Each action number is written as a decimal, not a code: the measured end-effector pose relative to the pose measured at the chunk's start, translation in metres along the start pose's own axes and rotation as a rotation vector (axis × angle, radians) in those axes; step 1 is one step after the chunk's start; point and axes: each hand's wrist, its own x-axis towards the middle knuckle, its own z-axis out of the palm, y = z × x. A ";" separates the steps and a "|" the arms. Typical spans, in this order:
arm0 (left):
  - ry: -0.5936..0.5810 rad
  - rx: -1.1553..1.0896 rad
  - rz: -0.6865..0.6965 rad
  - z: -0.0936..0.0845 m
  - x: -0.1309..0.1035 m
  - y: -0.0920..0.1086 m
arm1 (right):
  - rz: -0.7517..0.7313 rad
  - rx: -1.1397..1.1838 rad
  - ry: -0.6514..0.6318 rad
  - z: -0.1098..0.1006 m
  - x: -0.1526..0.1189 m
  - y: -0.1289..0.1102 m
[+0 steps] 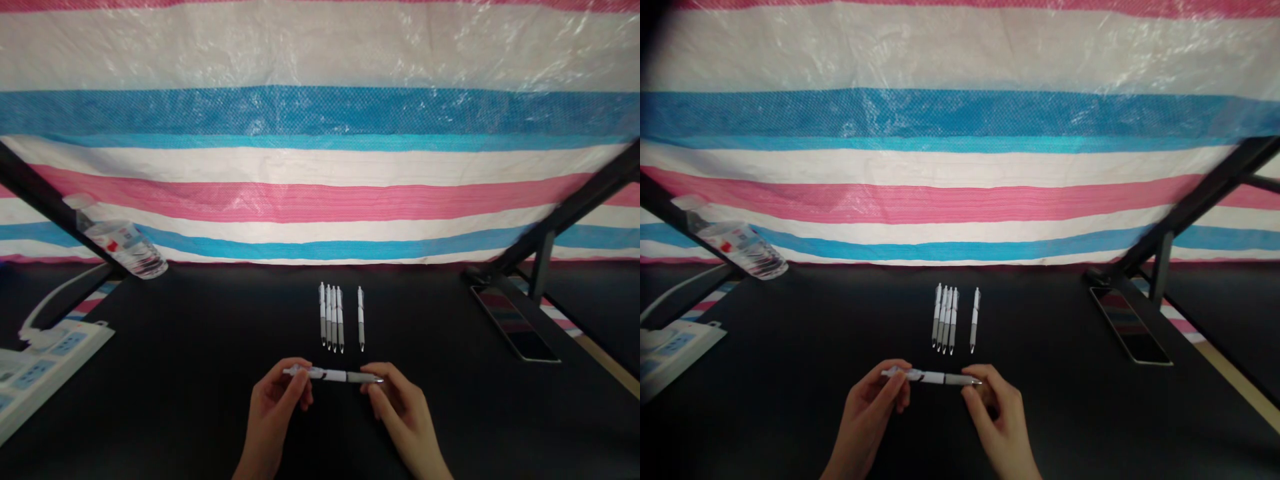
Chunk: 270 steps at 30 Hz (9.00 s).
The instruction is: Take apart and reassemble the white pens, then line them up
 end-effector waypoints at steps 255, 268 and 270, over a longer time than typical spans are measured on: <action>-0.101 -0.067 -0.095 -0.005 0.019 0.009 | 0.116 0.092 -0.090 -0.003 0.024 -0.017; -0.109 -0.087 -0.125 -0.004 0.019 0.012 | 0.113 0.136 -0.150 -0.001 0.023 -0.019; -0.100 -0.096 -0.134 -0.004 0.019 0.013 | 0.127 0.158 -0.142 -0.001 0.022 -0.020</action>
